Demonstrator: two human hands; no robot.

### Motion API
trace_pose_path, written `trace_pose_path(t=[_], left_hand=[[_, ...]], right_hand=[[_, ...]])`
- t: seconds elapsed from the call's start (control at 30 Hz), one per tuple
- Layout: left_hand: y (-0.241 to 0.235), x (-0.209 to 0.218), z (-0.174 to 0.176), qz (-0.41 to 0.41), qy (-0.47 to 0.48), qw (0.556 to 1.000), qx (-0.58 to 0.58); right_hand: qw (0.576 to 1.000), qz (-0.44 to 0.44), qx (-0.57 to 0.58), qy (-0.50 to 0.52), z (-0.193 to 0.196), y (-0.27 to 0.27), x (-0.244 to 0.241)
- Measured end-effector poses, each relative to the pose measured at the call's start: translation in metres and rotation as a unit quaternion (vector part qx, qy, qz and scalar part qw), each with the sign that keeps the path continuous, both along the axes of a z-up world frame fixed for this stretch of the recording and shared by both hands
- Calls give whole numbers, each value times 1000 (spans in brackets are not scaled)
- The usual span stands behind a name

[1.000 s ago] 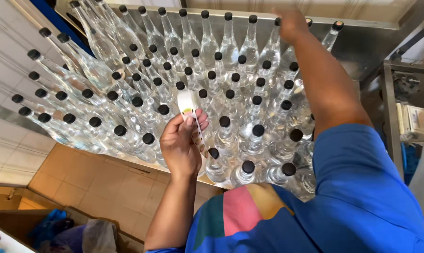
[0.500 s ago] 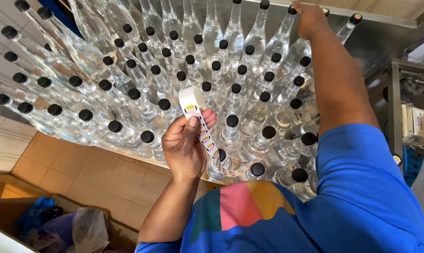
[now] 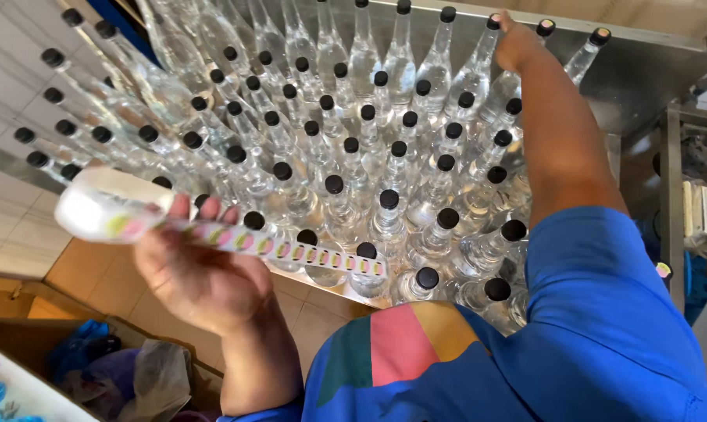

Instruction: The person stands at a stainless steel table and applies small circular stickers to the black caps of numerous clear glass bottles arranged in rows. They peel stickers from a sheet and press them onto the bottle tops one by one, working systematically across the table.

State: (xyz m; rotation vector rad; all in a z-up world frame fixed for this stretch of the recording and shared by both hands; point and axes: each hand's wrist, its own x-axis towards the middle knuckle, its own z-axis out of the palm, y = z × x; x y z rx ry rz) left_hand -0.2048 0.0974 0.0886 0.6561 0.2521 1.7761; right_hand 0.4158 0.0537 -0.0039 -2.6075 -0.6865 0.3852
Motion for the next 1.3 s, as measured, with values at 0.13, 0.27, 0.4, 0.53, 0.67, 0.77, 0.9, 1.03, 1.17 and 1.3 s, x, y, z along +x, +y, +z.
trace_pose_path(t=[0.13, 0.27, 0.4, 0.53, 0.67, 0.77, 0.9, 1.03, 1.17, 1.3], left_hand=[[-13, 25, 6, -95, 81, 991, -37], [-23, 39, -15, -173, 184, 965, -67], [-40, 42, -23, -151, 300, 941, -37], [-47, 35, -25, -9, 411, 893, 183], [-43, 34, -33, 68, 457, 856, 234], [-36, 34, -31, 82, 459, 855, 228], [-15, 28, -10, 74, 426, 860, 270], [21, 12, -13, 48, 426, 849, 308], [62, -29, -7, -7, 446, 835, 322], [110, -50, -34, -115, 384, 887, 232]], right_hand=[[991, -55, 56, -111, -30, 42, 26], [824, 346, 326, -309, 70, 7, -168], [568, 605, 449, -331, 145, -39, -363], [618, 593, 468, -217, 151, -62, -398], [670, 573, 446, -153, 153, -73, -401], [690, 554, 450, -122, 150, -71, -403], [735, 513, 444, -1, 160, -55, -406], [787, 427, 445, 27, 150, -12, -355], [909, 183, 375, 3, 136, 42, -246], [934, 26, 324, -146, 48, 76, -79]])
